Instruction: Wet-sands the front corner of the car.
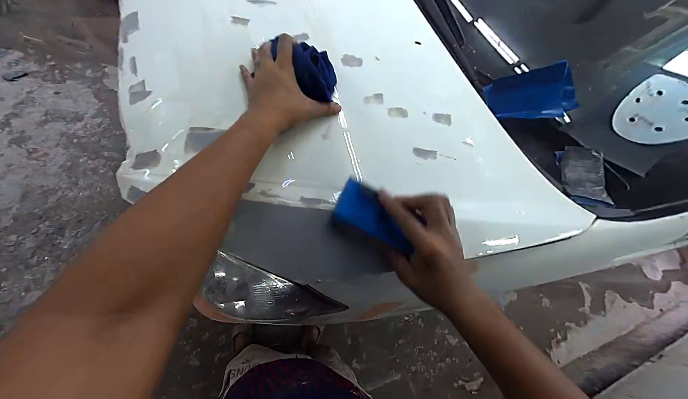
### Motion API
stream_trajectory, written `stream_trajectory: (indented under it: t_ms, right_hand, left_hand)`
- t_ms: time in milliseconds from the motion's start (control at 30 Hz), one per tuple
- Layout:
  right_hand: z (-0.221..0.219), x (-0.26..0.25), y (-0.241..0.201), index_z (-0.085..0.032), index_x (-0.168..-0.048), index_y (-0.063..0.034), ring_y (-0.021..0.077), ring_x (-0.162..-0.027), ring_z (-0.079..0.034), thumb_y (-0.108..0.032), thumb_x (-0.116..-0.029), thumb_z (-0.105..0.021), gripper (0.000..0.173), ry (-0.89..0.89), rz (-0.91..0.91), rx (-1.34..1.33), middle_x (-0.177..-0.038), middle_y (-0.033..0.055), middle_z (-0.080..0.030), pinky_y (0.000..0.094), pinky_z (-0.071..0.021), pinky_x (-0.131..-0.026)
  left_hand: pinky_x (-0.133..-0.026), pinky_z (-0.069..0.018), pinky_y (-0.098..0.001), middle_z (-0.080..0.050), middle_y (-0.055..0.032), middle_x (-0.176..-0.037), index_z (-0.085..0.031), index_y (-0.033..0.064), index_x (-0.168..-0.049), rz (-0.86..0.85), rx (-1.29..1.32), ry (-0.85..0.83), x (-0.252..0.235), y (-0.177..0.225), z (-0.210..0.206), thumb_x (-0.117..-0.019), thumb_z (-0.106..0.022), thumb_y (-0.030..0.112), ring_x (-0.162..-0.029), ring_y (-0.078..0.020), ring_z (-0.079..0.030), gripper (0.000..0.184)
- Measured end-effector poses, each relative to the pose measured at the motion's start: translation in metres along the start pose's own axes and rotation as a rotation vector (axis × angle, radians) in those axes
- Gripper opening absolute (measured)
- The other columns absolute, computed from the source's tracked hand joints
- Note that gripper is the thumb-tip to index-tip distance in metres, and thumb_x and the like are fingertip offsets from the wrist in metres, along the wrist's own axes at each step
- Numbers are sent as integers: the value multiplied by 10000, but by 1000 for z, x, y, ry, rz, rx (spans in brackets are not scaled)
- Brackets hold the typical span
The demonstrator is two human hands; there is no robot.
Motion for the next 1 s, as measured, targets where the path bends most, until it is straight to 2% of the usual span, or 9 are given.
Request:
stream_trajectory:
  t_ms: [33,133,267,367,467,633,800,933,1000]
  right_hand:
    - [-1,13,-8,-595,-1447,-228,276,-1146,-574,-398,-903,-714,582,-22,49,-22,-1255,86,-631,511,-465,-953]
    - [-10,22,-18,-597,-1433,-286,246,-1118,-581,-458,-928,-691,542,-50,186,-11,-1211,60,-643,490,-433,-979]
    - [-22,-20,-30,-612,-1429,-121,327,-1049,-572,-407,-946,-657,563,27,83,58,-1156,143,-631,507,-445,-881]
    - [-25,10,-57,-585,-1444,-181,306,-1052,-595,-387,-919,-685,573,-16,99,-18,-1162,124,-639,514,-480,-897]
    - [-33,20,-71,-597,-1411,-254,248,-1034,-596,-423,-943,-645,500,-55,196,3,-1125,69,-647,481,-433,-940]
    - [-46,-34,-80,-564,-1476,-165,337,-1031,-558,-335,-916,-659,592,7,39,68,-1134,144,-610,515,-434,-839]
    - [-50,0,-92,-564,-1459,-318,256,-1069,-564,-428,-956,-626,519,-37,222,46,-1216,77,-618,484,-392,-937]
    - [-53,-53,-88,-685,-1307,-166,363,-1041,-591,-359,-922,-658,432,56,63,109,-1155,162,-635,564,-429,-846]
    - [-56,-51,-97,-630,-1396,-154,364,-1056,-577,-344,-925,-668,510,34,22,79,-1171,166,-612,563,-457,-848]
  left_hand:
    - [-1102,-287,-751,-425,-249,-1512,-385,104,-1532,-39,43,39,-6,0,2,-508,-825,797,-1402,-447,-414,1313]
    - [-1063,-451,-593,-556,-246,-1369,-515,18,-1415,-190,156,65,-11,5,3,-612,-892,593,-1272,-385,-555,1058]
    - [-998,-517,-501,-654,-189,-1180,-571,-1,-1256,-410,256,61,17,36,1,-597,-918,392,-1153,-324,-629,843]
    - [-894,-568,-439,-692,-120,-1057,-573,17,-1179,-513,377,56,46,57,24,-570,-918,342,-1028,-233,-678,772]
    - [-856,-582,-393,-700,-82,-1029,-562,21,-1197,-594,438,14,71,84,57,-554,-930,351,-991,-173,-690,811]
    - [-763,-590,-343,-706,-7,-960,-596,75,-1181,-777,400,-110,110,147,83,-517,-938,382,-908,-113,-693,807]
    - [-621,-566,-361,-683,27,-822,-587,120,-1201,-899,327,-264,135,175,105,-579,-940,348,-763,-133,-685,750]
    - [-687,-584,-392,-707,-9,-891,-553,85,-1299,-895,388,-192,121,173,101,-612,-923,260,-831,-175,-703,800]
    - [-732,-597,-411,-719,-33,-952,-519,66,-1350,-818,413,-108,102,161,106,-617,-922,278,-879,-193,-712,863]
Point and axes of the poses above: each hand's wrist, its own x-axis away from the middle knuckle, its own z-axis out of the back of the hand, y = z × x, the point moved 7 cm from there along -x, towards the middle knuckle
